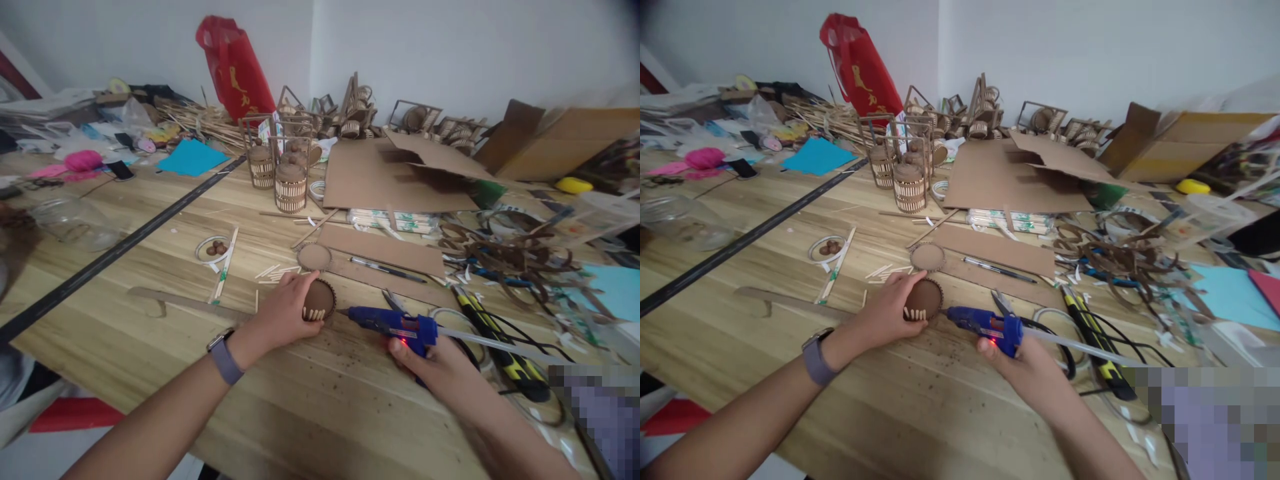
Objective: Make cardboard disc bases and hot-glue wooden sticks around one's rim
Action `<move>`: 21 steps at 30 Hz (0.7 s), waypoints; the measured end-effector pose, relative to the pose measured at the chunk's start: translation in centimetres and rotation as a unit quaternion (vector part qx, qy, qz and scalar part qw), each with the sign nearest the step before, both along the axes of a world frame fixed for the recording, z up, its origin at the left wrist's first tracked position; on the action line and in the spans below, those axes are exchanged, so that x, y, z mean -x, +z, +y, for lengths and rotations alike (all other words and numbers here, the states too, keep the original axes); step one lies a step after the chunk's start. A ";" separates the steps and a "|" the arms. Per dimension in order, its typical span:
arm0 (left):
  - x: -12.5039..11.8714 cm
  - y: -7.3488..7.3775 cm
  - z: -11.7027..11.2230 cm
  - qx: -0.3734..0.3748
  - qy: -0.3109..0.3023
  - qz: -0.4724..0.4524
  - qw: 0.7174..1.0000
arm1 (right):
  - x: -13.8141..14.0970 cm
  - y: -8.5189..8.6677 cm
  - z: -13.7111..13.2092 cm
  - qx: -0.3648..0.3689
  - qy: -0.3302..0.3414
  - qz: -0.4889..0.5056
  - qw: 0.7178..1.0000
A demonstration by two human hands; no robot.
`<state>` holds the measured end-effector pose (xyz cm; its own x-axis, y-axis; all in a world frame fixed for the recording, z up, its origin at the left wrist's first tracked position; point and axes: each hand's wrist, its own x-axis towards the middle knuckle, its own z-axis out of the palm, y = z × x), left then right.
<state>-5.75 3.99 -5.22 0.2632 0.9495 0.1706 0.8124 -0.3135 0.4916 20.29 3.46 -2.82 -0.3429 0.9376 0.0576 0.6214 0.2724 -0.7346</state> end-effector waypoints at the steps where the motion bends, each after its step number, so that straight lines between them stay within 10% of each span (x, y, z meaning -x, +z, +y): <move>1: 0.0 0.0 0.0 0.003 -0.002 -0.001 1.000 | 0.1 0.1 -0.1 0.004 0.011 -0.001 1.000; 21: 0.5 -0.2 0.3 0.005 -0.045 -0.050 0.998 | 1.5 -0.8 -1.5 -0.011 0.019 -0.052 0.998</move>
<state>-6.22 4.32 -5.44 0.3298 0.9247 0.1904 0.7284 -0.3775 0.5718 18.83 1.96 -3.59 -0.3838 0.9225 0.0406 0.6824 0.3130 -0.6606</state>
